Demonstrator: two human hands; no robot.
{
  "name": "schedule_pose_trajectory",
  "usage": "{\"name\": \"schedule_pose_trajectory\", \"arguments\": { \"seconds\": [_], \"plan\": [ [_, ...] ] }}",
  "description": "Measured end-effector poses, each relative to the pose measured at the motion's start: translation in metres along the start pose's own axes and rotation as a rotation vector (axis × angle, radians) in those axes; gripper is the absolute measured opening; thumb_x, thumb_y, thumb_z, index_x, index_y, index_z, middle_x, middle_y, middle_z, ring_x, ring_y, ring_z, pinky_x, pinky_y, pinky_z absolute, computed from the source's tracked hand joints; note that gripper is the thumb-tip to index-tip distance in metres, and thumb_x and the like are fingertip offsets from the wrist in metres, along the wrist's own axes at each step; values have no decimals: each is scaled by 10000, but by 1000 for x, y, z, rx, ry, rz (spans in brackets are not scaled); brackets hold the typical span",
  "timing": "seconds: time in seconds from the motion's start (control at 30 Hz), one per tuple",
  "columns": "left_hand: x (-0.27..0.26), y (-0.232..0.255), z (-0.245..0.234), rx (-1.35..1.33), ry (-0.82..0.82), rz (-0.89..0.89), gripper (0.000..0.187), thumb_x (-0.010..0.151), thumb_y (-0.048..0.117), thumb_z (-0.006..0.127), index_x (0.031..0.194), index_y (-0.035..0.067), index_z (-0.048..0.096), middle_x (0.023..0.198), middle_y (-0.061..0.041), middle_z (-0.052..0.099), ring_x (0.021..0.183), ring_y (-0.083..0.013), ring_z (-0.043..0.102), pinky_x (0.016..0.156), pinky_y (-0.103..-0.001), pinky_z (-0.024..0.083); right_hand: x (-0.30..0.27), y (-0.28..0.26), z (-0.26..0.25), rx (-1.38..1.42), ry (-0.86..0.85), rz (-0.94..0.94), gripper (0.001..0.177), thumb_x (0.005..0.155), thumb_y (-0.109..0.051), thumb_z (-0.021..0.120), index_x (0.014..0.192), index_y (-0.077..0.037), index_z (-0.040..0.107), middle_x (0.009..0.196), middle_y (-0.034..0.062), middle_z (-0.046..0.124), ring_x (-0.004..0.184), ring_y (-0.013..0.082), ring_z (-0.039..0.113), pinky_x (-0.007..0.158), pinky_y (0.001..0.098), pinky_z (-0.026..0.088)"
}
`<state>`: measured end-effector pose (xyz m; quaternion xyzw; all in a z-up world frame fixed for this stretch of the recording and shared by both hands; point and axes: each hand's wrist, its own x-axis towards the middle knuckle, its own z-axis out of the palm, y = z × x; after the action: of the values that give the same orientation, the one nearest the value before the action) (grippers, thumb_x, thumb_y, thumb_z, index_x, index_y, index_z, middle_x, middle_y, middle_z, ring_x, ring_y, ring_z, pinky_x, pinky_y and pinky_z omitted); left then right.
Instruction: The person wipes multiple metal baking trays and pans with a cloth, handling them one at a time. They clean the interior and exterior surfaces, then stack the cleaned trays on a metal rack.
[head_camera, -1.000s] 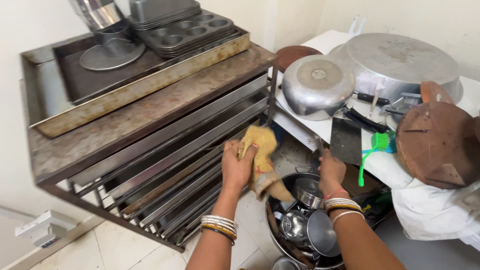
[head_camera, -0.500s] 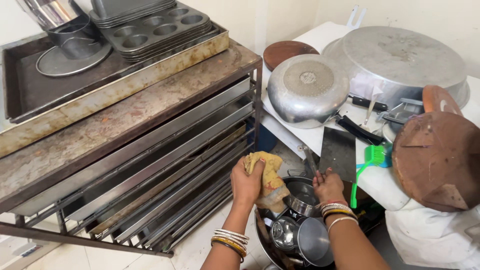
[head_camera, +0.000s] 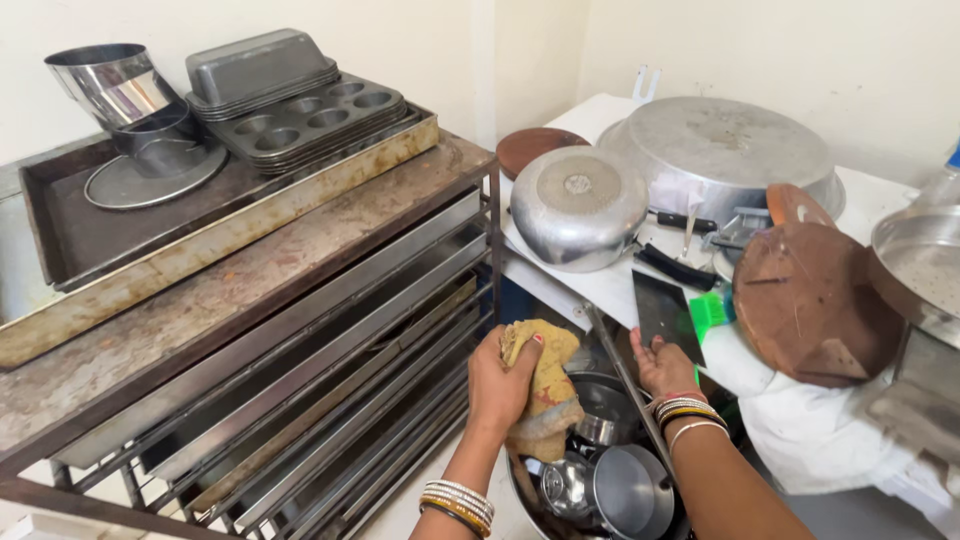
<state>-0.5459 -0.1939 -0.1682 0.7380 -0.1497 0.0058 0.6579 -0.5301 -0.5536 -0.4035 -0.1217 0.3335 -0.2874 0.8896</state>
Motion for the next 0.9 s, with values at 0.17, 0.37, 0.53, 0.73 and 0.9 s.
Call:
{"name": "schedule_pose_trajectory", "arguments": {
  "seconds": [0.17, 0.37, 0.53, 0.73, 0.9],
  "plan": [
    [-21, 3, -13, 39, 68, 82, 303, 871, 254, 712, 910, -38, 642, 877, -220, 723, 807, -346, 715, 753, -413, 532, -85, 40, 20, 29, -79, 70, 329, 1047, 69, 467, 1348, 129, 347, 1283, 230, 522, 1169, 429, 653, 977, 462, 564],
    [-37, 3, -22, 191, -54, 339, 389, 905, 281, 711, 1122, -23, 605, 1137, -241, 665, 1044, -367, 655, 909, -454, 499, -198, 81, 36, -496, -180, -177, 327, 969, 31, 515, 1291, -27, 505, 1119, 109, 642, 973, 300, 672, 807, 430, 596],
    [-49, -11, -10, 593, -131, 760, 527, 833, 276, 707, 1277, 28, 569, 1316, -254, 564, 1259, -448, 509, 1065, -659, 296, -277, 107, 37, -599, -377, -228, 249, 953, -43, 573, 1186, 24, 631, 1047, 123, 735, 879, 230, 717, 744, 387, 596],
    [-12, -20, -86, 513, 301, 101, 363, 1010, 133, 612, 1343, 9, 541, 1266, -229, 579, 1133, -395, 594, 1002, -487, 487, -357, 94, 45, -872, -627, -118, 238, 907, -23, 612, 1118, 74, 661, 979, 151, 745, 795, 260, 747, 748, 442, 662],
    [-29, 11, -93, 485, 308, 398, 502, 770, 203, 798, 1189, 32, 580, 1175, -206, 581, 1067, -381, 596, 865, -447, 523, -367, 100, 82, -943, -660, -128, 237, 896, -17, 603, 1110, 62, 664, 993, 203, 758, 784, 270, 758, 708, 409, 617]
  ]
}}
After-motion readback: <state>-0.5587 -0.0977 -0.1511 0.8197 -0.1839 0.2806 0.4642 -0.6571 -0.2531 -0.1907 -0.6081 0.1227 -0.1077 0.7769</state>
